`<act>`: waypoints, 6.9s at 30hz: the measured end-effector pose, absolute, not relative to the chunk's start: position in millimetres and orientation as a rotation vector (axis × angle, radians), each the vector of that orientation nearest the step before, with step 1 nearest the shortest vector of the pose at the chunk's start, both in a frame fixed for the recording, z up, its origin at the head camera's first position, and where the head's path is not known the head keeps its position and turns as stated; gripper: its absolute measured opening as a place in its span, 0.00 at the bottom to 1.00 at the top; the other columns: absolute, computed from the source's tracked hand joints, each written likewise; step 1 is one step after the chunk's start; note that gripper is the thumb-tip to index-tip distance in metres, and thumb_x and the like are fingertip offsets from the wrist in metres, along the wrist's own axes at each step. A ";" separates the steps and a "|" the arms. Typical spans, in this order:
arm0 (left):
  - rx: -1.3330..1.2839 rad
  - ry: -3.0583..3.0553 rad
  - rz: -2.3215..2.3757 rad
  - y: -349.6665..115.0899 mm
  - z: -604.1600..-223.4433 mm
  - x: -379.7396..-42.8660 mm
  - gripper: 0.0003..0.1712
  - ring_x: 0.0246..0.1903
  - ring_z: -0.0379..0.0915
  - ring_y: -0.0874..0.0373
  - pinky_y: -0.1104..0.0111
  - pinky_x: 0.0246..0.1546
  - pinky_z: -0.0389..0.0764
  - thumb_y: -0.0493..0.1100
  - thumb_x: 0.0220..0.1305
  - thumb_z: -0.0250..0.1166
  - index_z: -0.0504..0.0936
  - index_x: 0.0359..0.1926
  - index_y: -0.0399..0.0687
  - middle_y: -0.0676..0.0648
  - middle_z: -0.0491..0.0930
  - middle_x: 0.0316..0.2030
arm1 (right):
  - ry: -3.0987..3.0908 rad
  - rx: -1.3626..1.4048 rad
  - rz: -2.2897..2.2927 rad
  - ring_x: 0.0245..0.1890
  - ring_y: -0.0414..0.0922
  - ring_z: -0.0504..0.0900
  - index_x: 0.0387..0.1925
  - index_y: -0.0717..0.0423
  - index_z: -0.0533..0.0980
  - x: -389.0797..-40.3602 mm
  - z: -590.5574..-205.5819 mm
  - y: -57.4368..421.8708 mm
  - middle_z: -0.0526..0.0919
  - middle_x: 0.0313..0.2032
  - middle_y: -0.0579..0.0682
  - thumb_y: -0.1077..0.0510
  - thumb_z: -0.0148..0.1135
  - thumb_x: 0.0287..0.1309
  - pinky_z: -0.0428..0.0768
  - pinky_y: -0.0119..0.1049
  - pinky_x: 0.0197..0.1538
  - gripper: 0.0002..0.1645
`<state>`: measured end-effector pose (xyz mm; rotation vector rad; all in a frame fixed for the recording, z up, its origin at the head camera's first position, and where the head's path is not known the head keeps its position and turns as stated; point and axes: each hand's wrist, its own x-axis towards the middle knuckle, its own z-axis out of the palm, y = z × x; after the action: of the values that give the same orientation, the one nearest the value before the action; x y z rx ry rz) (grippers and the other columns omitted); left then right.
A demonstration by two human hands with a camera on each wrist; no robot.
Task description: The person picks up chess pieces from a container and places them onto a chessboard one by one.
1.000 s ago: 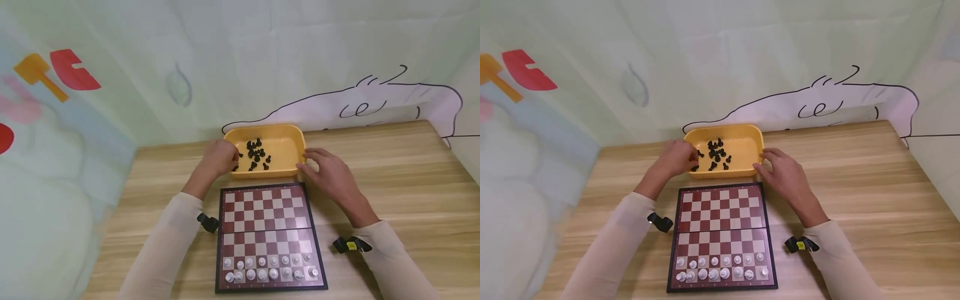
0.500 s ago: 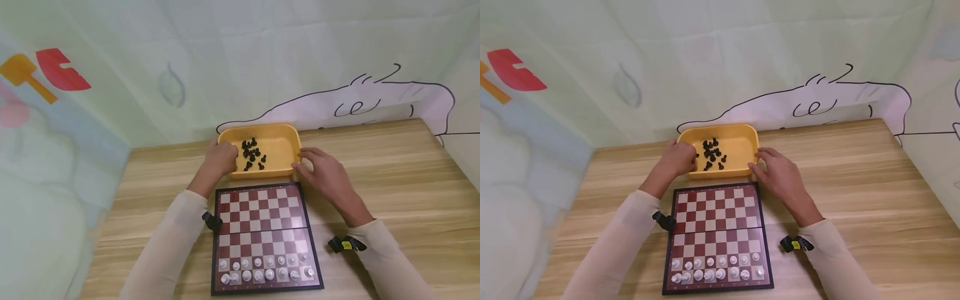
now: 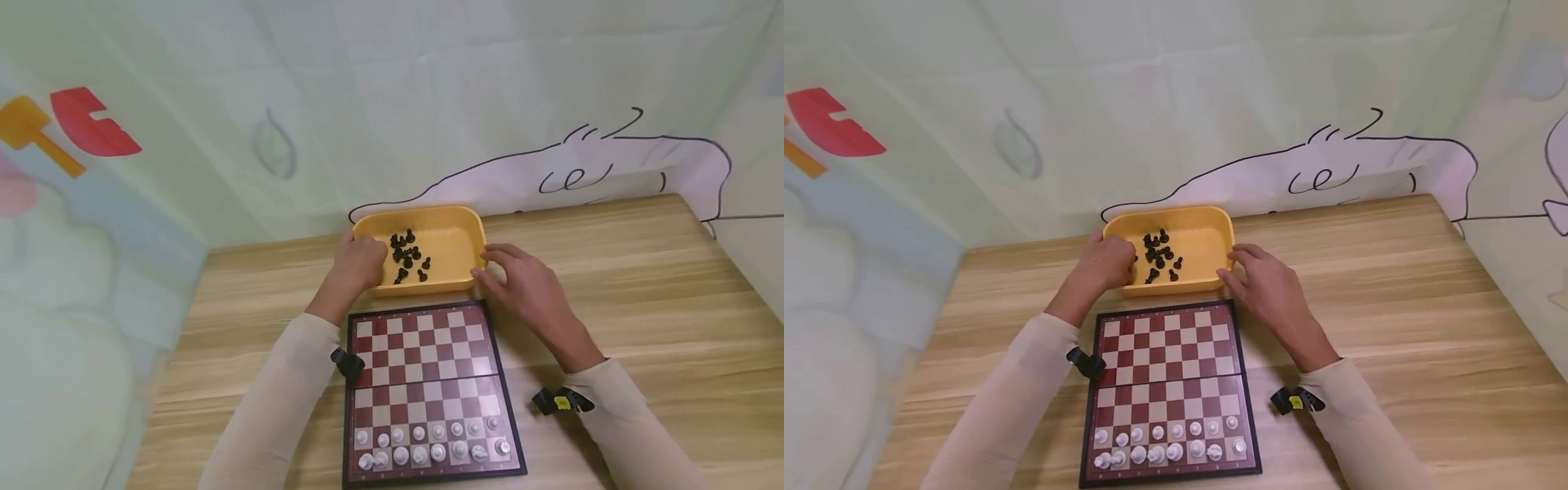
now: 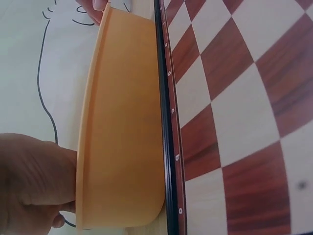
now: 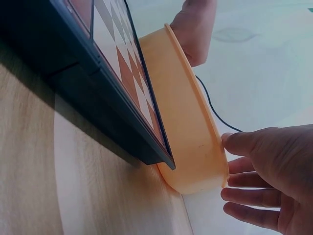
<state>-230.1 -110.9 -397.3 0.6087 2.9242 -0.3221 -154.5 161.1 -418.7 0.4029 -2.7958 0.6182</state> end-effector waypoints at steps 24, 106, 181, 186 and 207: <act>0.793 3.123 0.162 -129.5 -381.7 -209.6 0.08 0.32 0.66 0.61 0.63 0.36 0.59 0.38 0.55 0.59 0.84 0.25 0.54 0.56 0.74 0.28 | -2.783 0.408 0.600 0.52 0.52 0.75 0.50 0.57 0.78 -156.4 -419.7 161.5 0.75 0.57 0.53 0.42 0.62 0.57 0.75 0.48 0.50 0.27; 0.835 2.972 0.453 -171.6 -401.4 -106.4 0.05 0.28 0.63 0.68 0.67 0.32 0.63 0.45 0.52 0.71 0.84 0.25 0.62 0.66 0.70 0.24 | -2.770 0.425 0.603 0.52 0.54 0.75 0.50 0.58 0.78 -154.1 -421.6 163.0 0.76 0.56 0.54 0.43 0.63 0.56 0.76 0.50 0.49 0.27; 1.007 3.203 0.353 -165.1 -353.3 -202.8 0.07 0.36 0.70 0.60 0.60 0.36 0.65 0.46 0.56 0.68 0.85 0.36 0.52 0.55 0.80 0.32 | -2.767 0.418 0.624 0.51 0.53 0.76 0.52 0.57 0.76 -153.3 -418.2 162.9 0.75 0.57 0.54 0.42 0.61 0.58 0.76 0.49 0.48 0.28; 0.992 3.164 0.315 -159.4 -353.9 -219.6 0.07 0.37 0.70 0.60 0.60 0.37 0.65 0.46 0.56 0.68 0.85 0.37 0.52 0.56 0.79 0.33 | -2.751 0.420 0.622 0.50 0.53 0.76 0.52 0.57 0.75 -153.3 -418.5 163.3 0.75 0.57 0.55 0.42 0.61 0.58 0.76 0.49 0.48 0.28; 0.899 2.948 -0.020 -139.6 -382.3 -264.8 0.06 0.33 0.72 0.60 0.63 0.39 0.72 0.47 0.58 0.65 0.85 0.35 0.53 0.56 0.80 0.32 | -2.755 0.430 0.603 0.51 0.53 0.75 0.53 0.58 0.75 -152.3 -419.4 162.5 0.75 0.57 0.55 0.41 0.60 0.59 0.76 0.49 0.49 0.29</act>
<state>-264.8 -139.6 -382.3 0.8992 2.9476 -0.0196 -152.3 162.5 -419.4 0.4297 -2.7554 0.6026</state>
